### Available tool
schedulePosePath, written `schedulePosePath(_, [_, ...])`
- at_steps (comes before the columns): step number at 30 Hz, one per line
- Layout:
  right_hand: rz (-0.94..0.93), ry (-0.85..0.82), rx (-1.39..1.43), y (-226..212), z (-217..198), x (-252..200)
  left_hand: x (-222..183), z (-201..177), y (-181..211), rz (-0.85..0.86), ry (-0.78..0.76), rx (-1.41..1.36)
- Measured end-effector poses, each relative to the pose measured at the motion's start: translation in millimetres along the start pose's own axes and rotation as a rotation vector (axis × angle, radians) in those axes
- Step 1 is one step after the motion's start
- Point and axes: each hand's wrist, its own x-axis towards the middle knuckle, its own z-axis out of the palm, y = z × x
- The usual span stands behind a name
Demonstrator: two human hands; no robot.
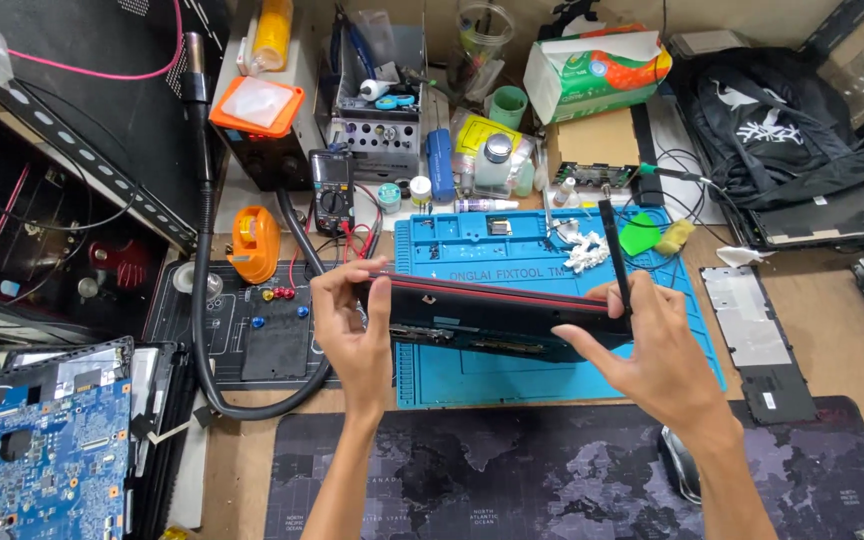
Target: Opening a laptop casing and inspecting internal components using a prying tool
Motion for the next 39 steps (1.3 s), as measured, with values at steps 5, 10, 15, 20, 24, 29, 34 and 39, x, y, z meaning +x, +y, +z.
schedulePosePath(5, [0.009, 0.064, 0.171, -14.6, -5.4, 7.7, 4.4, 9.4, -19.2, 0.012, 0.112, 0.053])
schedulePosePath(10, [-0.180, 0.287, 0.306, -31.7, 0.3, 22.0, 4.0, 3.5, -37.4, 0.017, 0.149, 0.091])
schedulePosePath(15, [-0.405, 0.243, 0.421, -49.0, 37.4, 43.7, 0.7, 8.6, -28.6, 0.020, 0.162, 0.109])
schedulePosePath(20, [-0.450, 0.233, 0.540, -94.9, 33.9, 56.2, 3.0, 4.6, -32.5, -0.003, 0.149, 0.106])
schedulePosePath(24, [-0.478, 0.206, 0.615, -110.3, 38.4, 68.6, 3.0, 6.7, -31.1, -0.035, 0.163, 0.069])
schedulePosePath(29, [-0.515, 0.123, 0.638, -117.9, 41.4, 79.0, 2.3, 4.6, -33.3, -0.074, 0.177, 0.088])
schedulePosePath(34, [-0.526, 0.086, 0.623, -118.7, 44.1, 82.7, 7.0, 2.6, -34.9, -0.111, 0.157, 0.058])
schedulePosePath(39, [-0.511, 0.061, 0.540, -117.1, 45.1, 82.6, 9.7, -0.9, -40.1, -0.126, 0.111, 0.055])
